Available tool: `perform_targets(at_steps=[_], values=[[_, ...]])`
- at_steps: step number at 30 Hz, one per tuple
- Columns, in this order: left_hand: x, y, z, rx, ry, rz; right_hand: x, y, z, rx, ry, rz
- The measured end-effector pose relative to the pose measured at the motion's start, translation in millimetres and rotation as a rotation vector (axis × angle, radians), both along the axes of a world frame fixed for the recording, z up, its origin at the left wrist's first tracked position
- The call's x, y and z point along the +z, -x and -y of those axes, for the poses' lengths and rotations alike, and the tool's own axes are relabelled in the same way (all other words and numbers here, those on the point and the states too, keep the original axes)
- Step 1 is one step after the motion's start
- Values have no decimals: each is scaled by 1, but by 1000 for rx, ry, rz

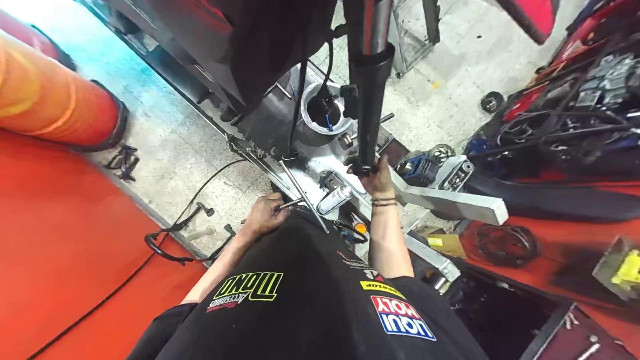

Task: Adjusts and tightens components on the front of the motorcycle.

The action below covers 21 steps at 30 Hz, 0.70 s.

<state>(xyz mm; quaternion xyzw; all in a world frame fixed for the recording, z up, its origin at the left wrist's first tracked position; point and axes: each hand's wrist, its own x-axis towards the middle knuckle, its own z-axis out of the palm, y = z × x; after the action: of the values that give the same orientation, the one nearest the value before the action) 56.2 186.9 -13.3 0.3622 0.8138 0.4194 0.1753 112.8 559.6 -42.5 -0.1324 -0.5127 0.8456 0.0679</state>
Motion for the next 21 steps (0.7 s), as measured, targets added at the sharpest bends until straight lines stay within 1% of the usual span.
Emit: perform_targets(at_steps=[1,2,3,4,6,7,8,9,10,12,14,15,16,17,19,20,21], values=[[-1,0,1,14,3,3,-3,-9,11,-150,22,48],[-1,-1,3,30,17,4,-7,-17,23,-246,14,106],[-2,-5,5,47,30,12,-9,-28,40,-271,-62,172],[-2,-8,7,61,36,22,-11,-41,58,-208,-189,197],[-3,-7,7,30,4,35,-6,-56,96,125,-379,131],[-4,-5,4,-18,-25,37,2,-57,117,299,-429,91],[-3,-4,-1,-85,-28,35,8,-56,136,415,-430,46],[-1,-3,-7,-171,4,24,13,-52,151,480,-406,7],[2,-1,-13,-268,58,6,14,-46,161,493,-371,-36],[7,7,-27,-413,151,2,15,-33,164,402,-295,-135],[13,17,-33,-446,208,68,24,-30,158,226,-193,-137],[13,24,-32,-405,195,105,30,-32,155,113,-109,-123],[10,33,-28,-322,168,135,35,-34,152,15,-24,-137],[3,45,-24,-197,127,150,41,-34,148,-46,12,-173],[-16,68,-22,91,117,129,45,-36,138,-99,-45,-251],[-24,79,-24,182,145,113,46,-36,136,-109,-95,-251],[-28,90,-29,220,184,88,46,-34,137,-118,-138,-233]])
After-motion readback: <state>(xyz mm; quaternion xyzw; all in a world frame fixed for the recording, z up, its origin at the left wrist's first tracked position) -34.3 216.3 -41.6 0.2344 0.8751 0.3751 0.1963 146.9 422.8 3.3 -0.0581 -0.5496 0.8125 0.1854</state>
